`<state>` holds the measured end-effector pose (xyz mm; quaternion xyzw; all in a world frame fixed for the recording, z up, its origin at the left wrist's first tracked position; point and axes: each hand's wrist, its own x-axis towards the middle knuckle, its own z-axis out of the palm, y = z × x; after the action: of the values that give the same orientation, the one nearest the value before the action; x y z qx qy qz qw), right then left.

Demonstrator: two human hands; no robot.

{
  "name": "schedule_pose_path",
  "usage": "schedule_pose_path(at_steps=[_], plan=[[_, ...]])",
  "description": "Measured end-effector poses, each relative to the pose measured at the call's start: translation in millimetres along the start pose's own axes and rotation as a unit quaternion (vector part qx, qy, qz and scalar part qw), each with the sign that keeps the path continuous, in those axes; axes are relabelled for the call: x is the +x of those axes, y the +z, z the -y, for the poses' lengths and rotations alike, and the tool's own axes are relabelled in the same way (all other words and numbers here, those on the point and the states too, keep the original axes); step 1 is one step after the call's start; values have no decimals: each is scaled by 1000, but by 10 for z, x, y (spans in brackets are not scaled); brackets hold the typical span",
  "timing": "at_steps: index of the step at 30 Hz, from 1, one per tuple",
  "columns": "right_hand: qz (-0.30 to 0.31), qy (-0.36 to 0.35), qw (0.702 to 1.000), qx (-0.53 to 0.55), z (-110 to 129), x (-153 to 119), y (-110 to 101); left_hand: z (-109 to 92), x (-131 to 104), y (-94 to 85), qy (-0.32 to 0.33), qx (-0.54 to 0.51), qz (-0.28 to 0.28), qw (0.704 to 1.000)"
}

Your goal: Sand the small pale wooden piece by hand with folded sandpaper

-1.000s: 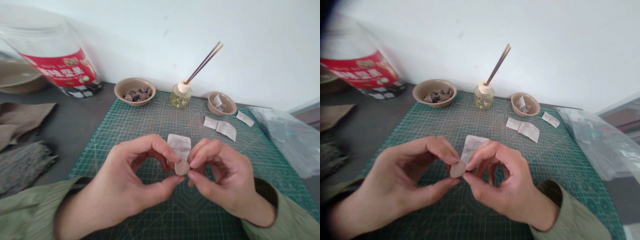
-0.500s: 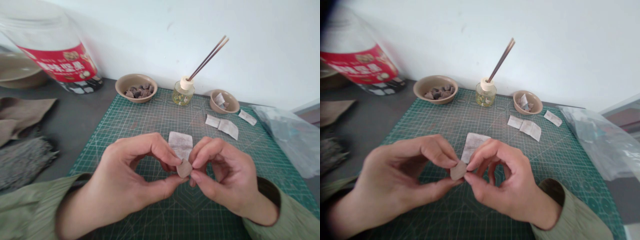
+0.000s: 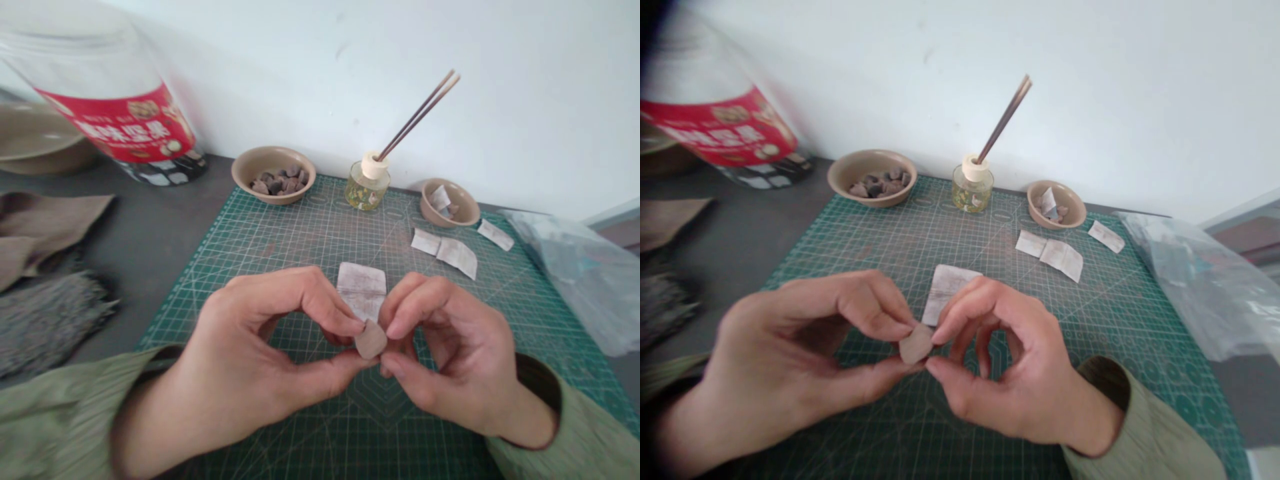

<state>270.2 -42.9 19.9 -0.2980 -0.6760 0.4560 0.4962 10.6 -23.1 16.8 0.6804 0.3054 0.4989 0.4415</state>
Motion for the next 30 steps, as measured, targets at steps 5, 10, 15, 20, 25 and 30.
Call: schedule_pose_path(at_steps=[5, 10, 15, 20, 25, 30], plan=[[-10, -16, 999, -26, 3, 17, 9, 4, -16, 7, -1, 7, -7, 1000], [-35, -75, 987, -139, 21, 53, 12, 22, -38, 1, 4, 41, -19, 999], [-35, -101, 970, -217, 39, 63, 20, 24, -38, -7, 26, 96, -24, 995], [-43, -75, 965, -247, 54, 51, 39, 13, -45, -14, 39, 125, -23, 991], [-32, -72, 963, -259, 62, 53, 38, 9, -41, -22, 39, 145, -20, 988], [-31, -63, 965, -254, 58, 56, 25, 7, -35, -10, 36, 145, -15, 989]])
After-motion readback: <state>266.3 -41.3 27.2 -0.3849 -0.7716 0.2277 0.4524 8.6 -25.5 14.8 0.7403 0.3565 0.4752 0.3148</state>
